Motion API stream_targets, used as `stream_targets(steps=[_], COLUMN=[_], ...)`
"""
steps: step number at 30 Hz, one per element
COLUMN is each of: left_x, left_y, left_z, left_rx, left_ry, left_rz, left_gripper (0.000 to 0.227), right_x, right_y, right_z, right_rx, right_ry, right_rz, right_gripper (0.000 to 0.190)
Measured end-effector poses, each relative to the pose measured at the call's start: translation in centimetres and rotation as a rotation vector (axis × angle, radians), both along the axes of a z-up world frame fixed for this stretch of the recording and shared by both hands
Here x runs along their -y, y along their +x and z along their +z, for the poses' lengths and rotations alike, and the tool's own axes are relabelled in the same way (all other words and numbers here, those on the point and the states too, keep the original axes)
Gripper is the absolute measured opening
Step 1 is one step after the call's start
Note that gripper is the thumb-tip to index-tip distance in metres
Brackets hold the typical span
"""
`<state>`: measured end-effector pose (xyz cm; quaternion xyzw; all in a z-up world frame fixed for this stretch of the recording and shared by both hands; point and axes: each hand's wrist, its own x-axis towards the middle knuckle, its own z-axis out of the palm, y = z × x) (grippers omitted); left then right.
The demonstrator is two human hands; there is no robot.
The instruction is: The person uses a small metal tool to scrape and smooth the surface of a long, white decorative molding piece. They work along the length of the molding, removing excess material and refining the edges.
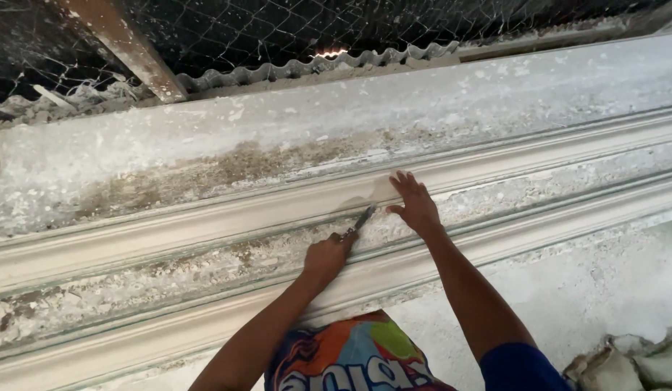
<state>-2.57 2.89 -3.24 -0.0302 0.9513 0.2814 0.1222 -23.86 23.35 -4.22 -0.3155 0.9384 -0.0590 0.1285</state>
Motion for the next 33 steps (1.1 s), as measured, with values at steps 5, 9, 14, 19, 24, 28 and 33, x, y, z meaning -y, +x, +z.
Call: stream_targets(steps=[5,9,14,19,24,28,33], left_x=[0.9,-1.5,-1.3,-2.5,-7.1,-6.5,-8.1], left_y=[0.7,-1.4,-1.8,-2.9,-5.1,-3.6,-4.8], left_z=[2.1,3.2,5.9,1.9,-0.3,-0.3,-0.2], left_rx=[0.047,0.048,0.145,0.087,0.062,0.091,0.079], left_ry=[-0.038,-0.039,-0.045,-0.156,-0.15,-0.224,-0.216], left_rz=[-0.003,-0.014,-0.006,0.027,0.05,0.114,0.129], left_gripper=[0.037,0.036,0.034,0.025,0.027,0.031,0.034], right_x=[-0.2,-0.5,-3.4,-7.1,-8.3,-8.5,-8.5], right_y=[0.0,0.3,-1.9,-5.8,-6.5,-7.2,-7.1], right_z=[-0.6,0.1,-1.0,-1.3,-2.1,-2.7,-3.7], right_rx=[-0.048,-0.155,-0.185,-0.137,-0.051,-0.034,-0.053], right_ry=[0.084,0.131,-0.022,-0.063,-0.13,-0.176,-0.224], right_rz=[-0.008,-0.005,-0.062,0.053,0.082,0.089,0.086], right_gripper=[0.081,0.082,0.103,0.101,0.098,0.095,0.093])
